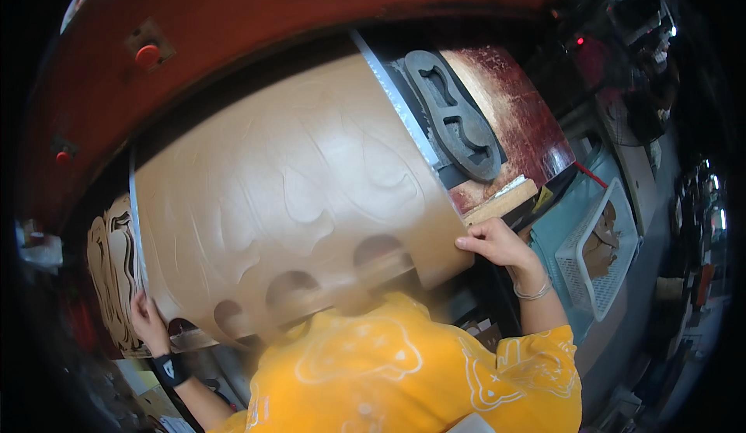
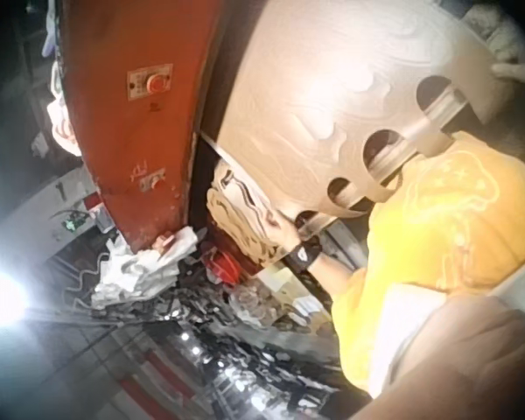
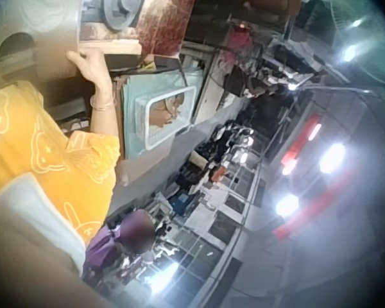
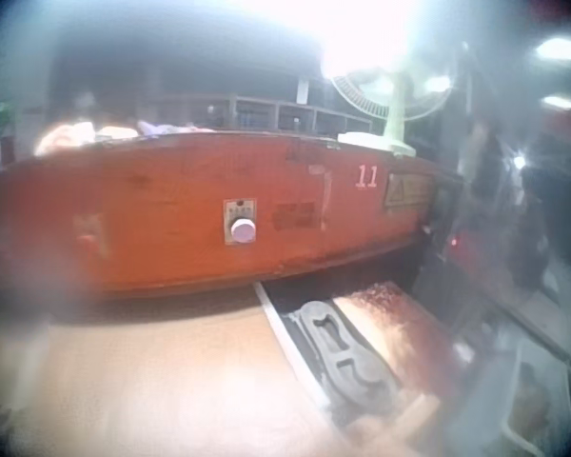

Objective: The person operates a die-cutting machine to cut shapes from a sheet of brown material. They place the sheet on the machine, press a button to activate the cutting mechanism, and then remove the cut pieces. The person repeats this process multiple times, handling the material and cut pieces with both hands.

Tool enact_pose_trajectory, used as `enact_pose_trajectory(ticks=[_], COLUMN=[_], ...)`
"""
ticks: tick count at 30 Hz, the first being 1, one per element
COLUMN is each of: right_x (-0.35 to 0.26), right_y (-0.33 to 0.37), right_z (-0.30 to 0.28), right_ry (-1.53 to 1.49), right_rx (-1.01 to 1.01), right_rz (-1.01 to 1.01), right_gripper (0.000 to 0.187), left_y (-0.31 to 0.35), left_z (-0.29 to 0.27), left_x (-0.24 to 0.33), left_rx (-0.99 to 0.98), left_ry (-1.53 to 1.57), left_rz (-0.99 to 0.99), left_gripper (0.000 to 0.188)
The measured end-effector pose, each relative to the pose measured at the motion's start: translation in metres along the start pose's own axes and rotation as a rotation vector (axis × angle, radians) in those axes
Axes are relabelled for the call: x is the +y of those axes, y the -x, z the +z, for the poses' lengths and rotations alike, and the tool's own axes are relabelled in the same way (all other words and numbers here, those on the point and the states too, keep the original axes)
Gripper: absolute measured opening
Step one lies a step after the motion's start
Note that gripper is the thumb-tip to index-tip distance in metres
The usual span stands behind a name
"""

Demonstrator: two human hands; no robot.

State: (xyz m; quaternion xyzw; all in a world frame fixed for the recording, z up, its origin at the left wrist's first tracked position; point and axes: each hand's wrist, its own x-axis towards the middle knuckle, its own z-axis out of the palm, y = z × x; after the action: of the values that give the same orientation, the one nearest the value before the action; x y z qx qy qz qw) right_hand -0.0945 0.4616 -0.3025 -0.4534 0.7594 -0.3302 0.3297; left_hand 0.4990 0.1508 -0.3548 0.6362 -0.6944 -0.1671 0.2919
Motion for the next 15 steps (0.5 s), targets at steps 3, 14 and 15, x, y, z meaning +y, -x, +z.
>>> enact_pose_trajectory(ticks=[3,14,15], right_x=[0.009,0.014,0.009], right_y=[-0.015,-0.085,-0.082], right_z=[-0.011,0.018,0.019], right_ry=[-0.116,-1.201,-1.215], right_rx=[0.040,-0.534,-0.501], right_rz=[0.043,0.166,0.158], right_gripper=[0.024,0.030,0.030], left_y=[0.013,0.087,0.093], left_z=[0.004,0.209,0.220], left_x=[0.051,0.376,0.374], left_rx=[0.069,-0.532,-0.501], left_ry=[0.112,0.400,0.355], left_rz=[0.134,1.137,1.125], left_gripper=[0.030,0.045,0.044])
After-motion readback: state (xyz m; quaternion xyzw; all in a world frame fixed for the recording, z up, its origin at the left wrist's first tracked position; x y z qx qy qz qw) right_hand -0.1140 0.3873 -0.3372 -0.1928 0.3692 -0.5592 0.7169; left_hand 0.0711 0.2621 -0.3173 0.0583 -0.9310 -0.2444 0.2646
